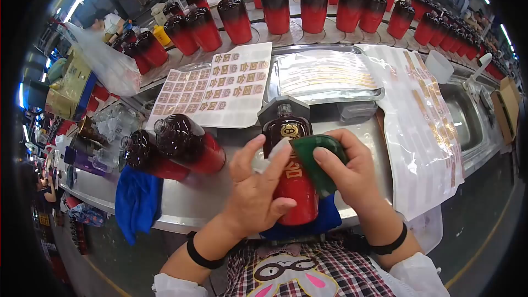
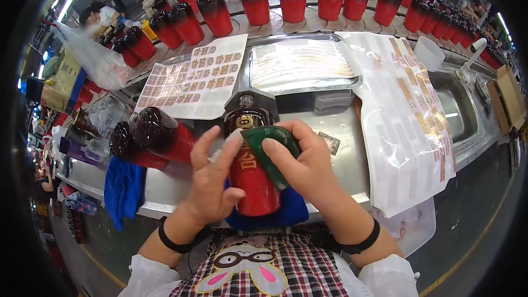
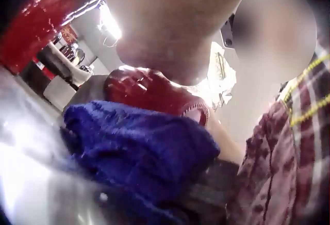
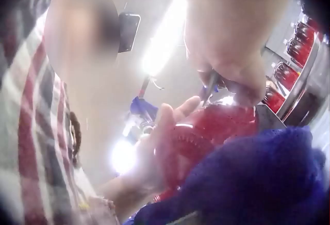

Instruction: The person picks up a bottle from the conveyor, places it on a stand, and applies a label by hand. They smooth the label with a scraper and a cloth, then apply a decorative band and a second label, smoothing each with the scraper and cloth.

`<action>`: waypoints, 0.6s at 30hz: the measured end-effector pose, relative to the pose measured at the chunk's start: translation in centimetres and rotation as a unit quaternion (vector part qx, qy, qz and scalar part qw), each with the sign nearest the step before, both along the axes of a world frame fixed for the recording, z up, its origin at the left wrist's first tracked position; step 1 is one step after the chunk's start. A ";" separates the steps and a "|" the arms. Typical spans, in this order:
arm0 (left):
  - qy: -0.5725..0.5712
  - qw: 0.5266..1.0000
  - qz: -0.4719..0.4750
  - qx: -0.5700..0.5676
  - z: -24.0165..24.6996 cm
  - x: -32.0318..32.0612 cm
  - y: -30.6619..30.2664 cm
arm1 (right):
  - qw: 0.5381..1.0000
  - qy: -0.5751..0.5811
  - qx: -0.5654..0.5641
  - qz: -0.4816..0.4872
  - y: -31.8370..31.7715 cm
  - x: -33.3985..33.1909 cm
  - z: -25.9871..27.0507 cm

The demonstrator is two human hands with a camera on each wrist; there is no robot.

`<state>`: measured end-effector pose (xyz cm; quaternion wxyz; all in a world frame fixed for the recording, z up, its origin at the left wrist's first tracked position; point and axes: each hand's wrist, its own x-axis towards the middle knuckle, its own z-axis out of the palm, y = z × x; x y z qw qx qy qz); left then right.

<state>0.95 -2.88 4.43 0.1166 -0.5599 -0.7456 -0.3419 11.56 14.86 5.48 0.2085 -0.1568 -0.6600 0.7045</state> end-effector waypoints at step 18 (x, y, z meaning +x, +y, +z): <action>0.166 0.975 -0.118 -0.085 -0.3 -2.8 -0.1 | 0.976 0.048 -0.212 -0.018 -0.8 0.3 -4.8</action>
